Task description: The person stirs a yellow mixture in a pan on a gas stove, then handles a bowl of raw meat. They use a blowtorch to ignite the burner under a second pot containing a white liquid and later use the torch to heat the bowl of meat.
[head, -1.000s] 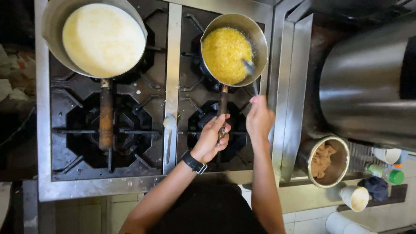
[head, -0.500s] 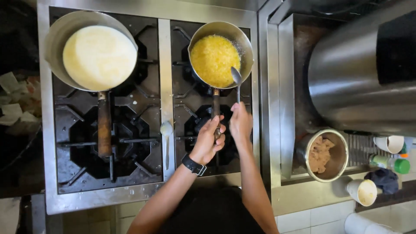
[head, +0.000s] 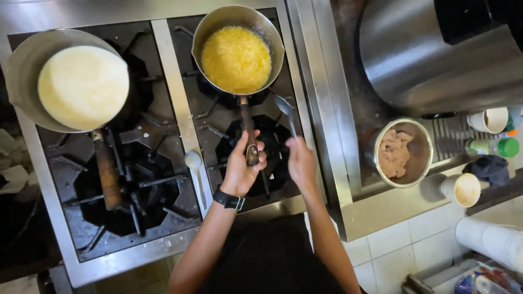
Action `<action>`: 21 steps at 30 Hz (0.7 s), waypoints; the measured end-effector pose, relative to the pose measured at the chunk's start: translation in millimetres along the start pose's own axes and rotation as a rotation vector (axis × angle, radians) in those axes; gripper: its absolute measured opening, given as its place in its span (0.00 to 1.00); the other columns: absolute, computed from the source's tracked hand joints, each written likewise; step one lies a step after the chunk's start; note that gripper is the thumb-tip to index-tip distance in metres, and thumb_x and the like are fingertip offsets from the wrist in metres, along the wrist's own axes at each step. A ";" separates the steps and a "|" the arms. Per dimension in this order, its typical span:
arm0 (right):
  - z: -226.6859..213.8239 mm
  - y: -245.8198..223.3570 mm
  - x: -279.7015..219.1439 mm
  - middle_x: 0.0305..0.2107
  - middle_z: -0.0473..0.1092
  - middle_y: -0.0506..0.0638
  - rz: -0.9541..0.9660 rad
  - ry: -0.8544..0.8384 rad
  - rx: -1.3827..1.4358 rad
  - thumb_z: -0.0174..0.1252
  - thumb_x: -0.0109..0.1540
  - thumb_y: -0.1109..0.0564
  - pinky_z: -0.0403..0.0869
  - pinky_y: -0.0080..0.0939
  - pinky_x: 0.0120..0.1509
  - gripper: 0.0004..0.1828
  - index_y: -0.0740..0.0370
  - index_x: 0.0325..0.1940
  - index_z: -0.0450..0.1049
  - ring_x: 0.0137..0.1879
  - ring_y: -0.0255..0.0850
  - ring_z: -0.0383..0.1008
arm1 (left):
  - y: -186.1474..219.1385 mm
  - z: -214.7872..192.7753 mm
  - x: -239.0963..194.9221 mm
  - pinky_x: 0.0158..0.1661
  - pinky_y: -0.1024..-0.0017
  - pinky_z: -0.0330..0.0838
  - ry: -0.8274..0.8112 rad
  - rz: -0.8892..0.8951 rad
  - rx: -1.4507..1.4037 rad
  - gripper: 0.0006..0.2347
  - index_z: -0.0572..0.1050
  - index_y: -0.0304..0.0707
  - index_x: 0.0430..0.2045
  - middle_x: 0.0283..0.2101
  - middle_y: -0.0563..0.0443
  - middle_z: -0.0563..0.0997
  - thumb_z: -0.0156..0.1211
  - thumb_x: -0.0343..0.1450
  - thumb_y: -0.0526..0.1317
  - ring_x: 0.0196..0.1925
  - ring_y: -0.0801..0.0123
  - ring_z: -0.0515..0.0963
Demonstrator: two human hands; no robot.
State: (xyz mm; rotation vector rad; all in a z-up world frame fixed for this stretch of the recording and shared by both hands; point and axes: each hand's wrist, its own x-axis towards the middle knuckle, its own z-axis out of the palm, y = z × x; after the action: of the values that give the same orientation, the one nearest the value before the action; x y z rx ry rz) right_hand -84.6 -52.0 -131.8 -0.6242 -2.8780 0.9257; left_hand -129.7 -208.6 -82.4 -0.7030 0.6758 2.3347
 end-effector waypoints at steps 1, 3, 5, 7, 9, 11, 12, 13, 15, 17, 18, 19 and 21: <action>-2.2 17.4 -8.9 0.29 0.74 0.51 0.010 -0.002 0.003 0.43 0.63 0.55 0.71 0.54 0.44 0.05 0.47 0.39 0.65 0.38 0.57 0.74 | -4.0 -10.6 5.3 0.15 0.84 0.56 0.005 -0.007 0.006 0.12 0.65 0.39 0.41 0.24 0.52 0.65 0.42 0.74 0.48 0.18 0.73 0.67; -5.9 52.6 -25.2 0.30 0.74 0.52 0.059 -0.017 0.050 0.42 0.65 0.54 0.70 0.53 0.45 0.07 0.49 0.38 0.67 0.39 0.55 0.74 | -11.9 -31.5 16.7 0.28 0.67 0.79 -0.060 -0.033 -0.059 0.20 0.67 0.40 0.44 0.35 0.41 0.75 0.44 0.70 0.56 0.34 0.53 0.80; -11.2 65.9 -31.0 0.28 0.73 0.52 0.177 -0.073 0.089 0.40 0.66 0.52 0.70 0.52 0.46 0.10 0.50 0.38 0.69 0.38 0.54 0.74 | -8.3 -34.1 11.6 0.34 0.59 0.77 -0.045 -0.026 -0.073 0.20 0.68 0.40 0.43 0.39 0.39 0.75 0.46 0.69 0.56 0.38 0.48 0.79; -16.9 74.1 -33.3 0.26 0.73 0.53 0.283 -0.135 0.124 0.39 0.66 0.49 0.70 0.51 0.47 0.13 0.50 0.38 0.70 0.38 0.53 0.74 | -8.8 -41.6 8.0 0.41 0.52 0.76 -0.030 -0.010 -0.096 0.20 0.68 0.40 0.42 0.43 0.36 0.75 0.48 0.68 0.57 0.43 0.43 0.78; -19.3 73.8 -30.5 0.28 0.72 0.57 0.334 -0.144 0.112 0.40 0.65 0.52 0.68 0.54 0.48 0.12 0.52 0.40 0.71 0.40 0.58 0.72 | -9.1 -55.5 5.0 0.48 0.48 0.70 0.013 0.047 -0.051 0.17 0.66 0.40 0.42 0.46 0.37 0.72 0.52 0.68 0.51 0.49 0.39 0.75; -14.0 87.3 -26.5 0.30 0.72 0.57 0.348 -0.155 0.074 0.40 0.65 0.50 0.67 0.54 0.51 0.12 0.49 0.41 0.70 0.43 0.58 0.72 | -9.9 -71.7 3.7 0.44 0.54 0.73 0.048 0.096 -0.030 0.16 0.67 0.41 0.42 0.42 0.42 0.74 0.51 0.68 0.50 0.43 0.49 0.76; -12.0 94.1 -25.5 0.31 0.72 0.57 0.373 -0.149 0.031 0.40 0.65 0.47 0.66 0.55 0.53 0.12 0.47 0.42 0.69 0.45 0.59 0.71 | -10.7 -79.4 2.1 0.41 0.60 0.75 0.071 0.128 -0.005 0.15 0.69 0.41 0.42 0.38 0.47 0.77 0.49 0.68 0.49 0.37 0.58 0.78; -15.6 90.1 -27.9 0.31 0.72 0.57 0.358 -0.156 0.038 0.40 0.65 0.47 0.66 0.55 0.53 0.12 0.47 0.42 0.69 0.45 0.59 0.71 | -10.7 -85.0 -4.1 0.41 0.60 0.75 0.075 0.145 -0.006 0.15 0.69 0.41 0.42 0.38 0.47 0.77 0.49 0.68 0.49 0.37 0.58 0.78; -25.8 83.0 -30.6 0.32 0.72 0.64 0.358 -0.190 -0.097 0.43 0.64 0.45 0.68 0.59 0.52 0.17 0.51 0.54 0.62 0.44 0.62 0.73 | -11.6 -93.3 -14.7 0.43 0.59 0.74 0.063 0.185 -0.036 0.15 0.69 0.43 0.44 0.39 0.46 0.76 0.48 0.68 0.49 0.41 0.54 0.78; -48.9 52.1 -37.3 0.32 0.72 0.66 0.311 -0.239 -0.167 0.43 0.64 0.47 0.68 0.59 0.52 0.19 0.52 0.58 0.56 0.44 0.63 0.73 | -15.9 -102.7 -23.9 0.43 0.60 0.74 0.095 0.215 -0.042 0.14 0.69 0.44 0.43 0.38 0.48 0.77 0.49 0.68 0.48 0.40 0.55 0.78; -59.8 37.3 -42.2 0.32 0.72 0.68 0.277 -0.284 -0.241 0.43 0.64 0.50 0.68 0.60 0.53 0.23 0.52 0.62 0.51 0.45 0.63 0.73 | -19.1 -109.0 -29.9 0.42 0.61 0.74 0.126 0.230 -0.046 0.13 0.70 0.45 0.42 0.37 0.50 0.77 0.50 0.67 0.48 0.39 0.56 0.78; -64.8 36.8 -44.5 0.32 0.72 0.68 0.261 -0.307 -0.246 0.43 0.64 0.50 0.68 0.60 0.53 0.23 0.52 0.62 0.51 0.45 0.63 0.73 | -23.9 -109.4 -42.3 0.42 0.61 0.74 0.148 0.243 -0.059 0.13 0.70 0.45 0.42 0.37 0.50 0.77 0.50 0.67 0.48 0.39 0.56 0.78; -71.3 31.3 -42.4 0.33 0.71 0.70 0.250 -0.323 -0.313 0.41 0.64 0.54 0.70 0.59 0.52 0.25 0.55 0.65 0.48 0.44 0.65 0.73 | -27.9 -109.2 -63.6 0.42 0.62 0.73 0.200 0.305 -0.043 0.11 0.69 0.46 0.41 0.36 0.52 0.77 0.48 0.69 0.47 0.39 0.57 0.78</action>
State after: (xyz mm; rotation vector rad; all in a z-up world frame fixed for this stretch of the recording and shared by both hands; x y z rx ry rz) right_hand -22.1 -6.4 -88.3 -0.9588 -3.3295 0.6507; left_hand -33.8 -280.8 -130.8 -0.9170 0.8763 2.5834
